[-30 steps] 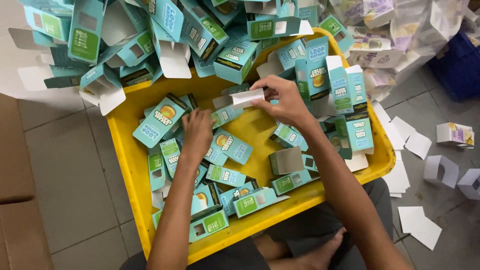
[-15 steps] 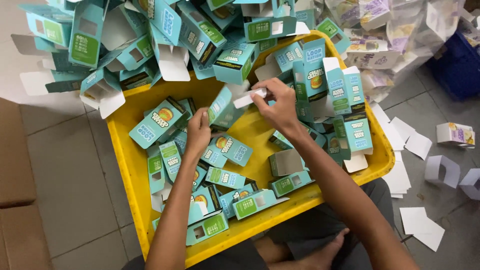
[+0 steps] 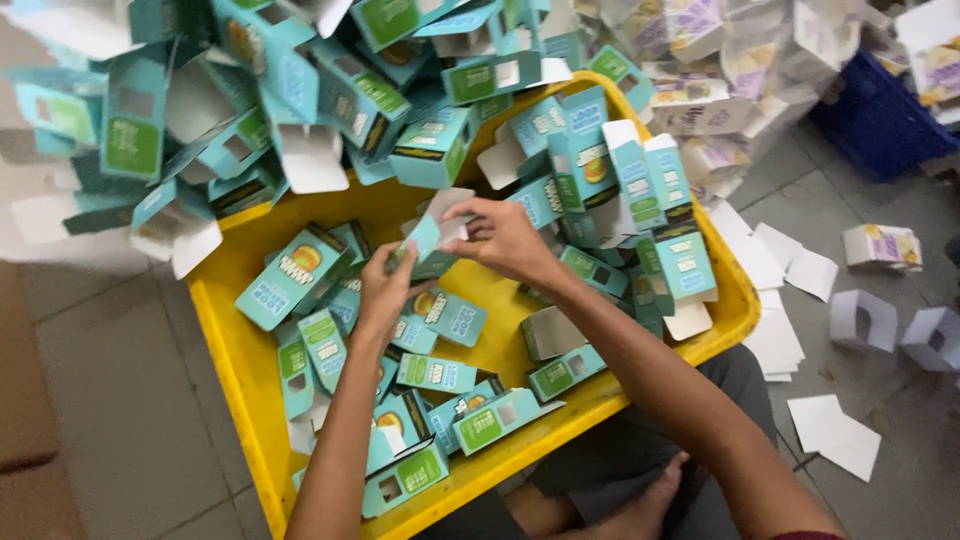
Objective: The person takes flat white paper inserts and folds them before placing them inside small green cardboard product boxes.
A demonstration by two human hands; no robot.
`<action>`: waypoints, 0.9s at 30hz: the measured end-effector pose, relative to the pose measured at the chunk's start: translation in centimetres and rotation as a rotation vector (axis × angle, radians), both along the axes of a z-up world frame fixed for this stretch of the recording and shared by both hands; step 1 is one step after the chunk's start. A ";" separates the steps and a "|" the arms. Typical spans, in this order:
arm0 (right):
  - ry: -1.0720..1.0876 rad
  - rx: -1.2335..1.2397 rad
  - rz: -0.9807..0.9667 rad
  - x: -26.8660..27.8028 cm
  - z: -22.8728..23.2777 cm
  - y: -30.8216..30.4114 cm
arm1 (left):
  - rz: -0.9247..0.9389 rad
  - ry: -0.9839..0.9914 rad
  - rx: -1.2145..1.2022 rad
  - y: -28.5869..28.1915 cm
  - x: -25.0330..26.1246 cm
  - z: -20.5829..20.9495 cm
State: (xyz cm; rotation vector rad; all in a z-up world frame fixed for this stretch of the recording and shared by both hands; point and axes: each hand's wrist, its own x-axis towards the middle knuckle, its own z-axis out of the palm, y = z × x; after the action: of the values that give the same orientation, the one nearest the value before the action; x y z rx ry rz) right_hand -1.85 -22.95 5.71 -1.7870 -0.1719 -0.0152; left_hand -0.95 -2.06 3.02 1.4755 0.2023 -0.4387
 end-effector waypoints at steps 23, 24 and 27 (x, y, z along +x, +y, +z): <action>0.183 -0.254 -0.050 0.2 -1.2 -1.0 | 0.064 -0.450 0.144 -3.0 -2.4 0.4; 0.181 -0.264 -0.050 0.3 -1.7 -1.1 | 0.059 -0.460 0.154 -2.9 -2.4 0.3; 0.195 -0.212 -0.049 1.1 -4.7 -1.3 | 0.074 -0.492 0.127 -2.9 -2.5 0.0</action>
State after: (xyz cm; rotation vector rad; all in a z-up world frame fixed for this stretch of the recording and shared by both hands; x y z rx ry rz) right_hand -0.77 -24.26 0.98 -1.9909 0.0117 0.1463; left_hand -3.41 -4.91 3.01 1.6482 -0.1086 0.0051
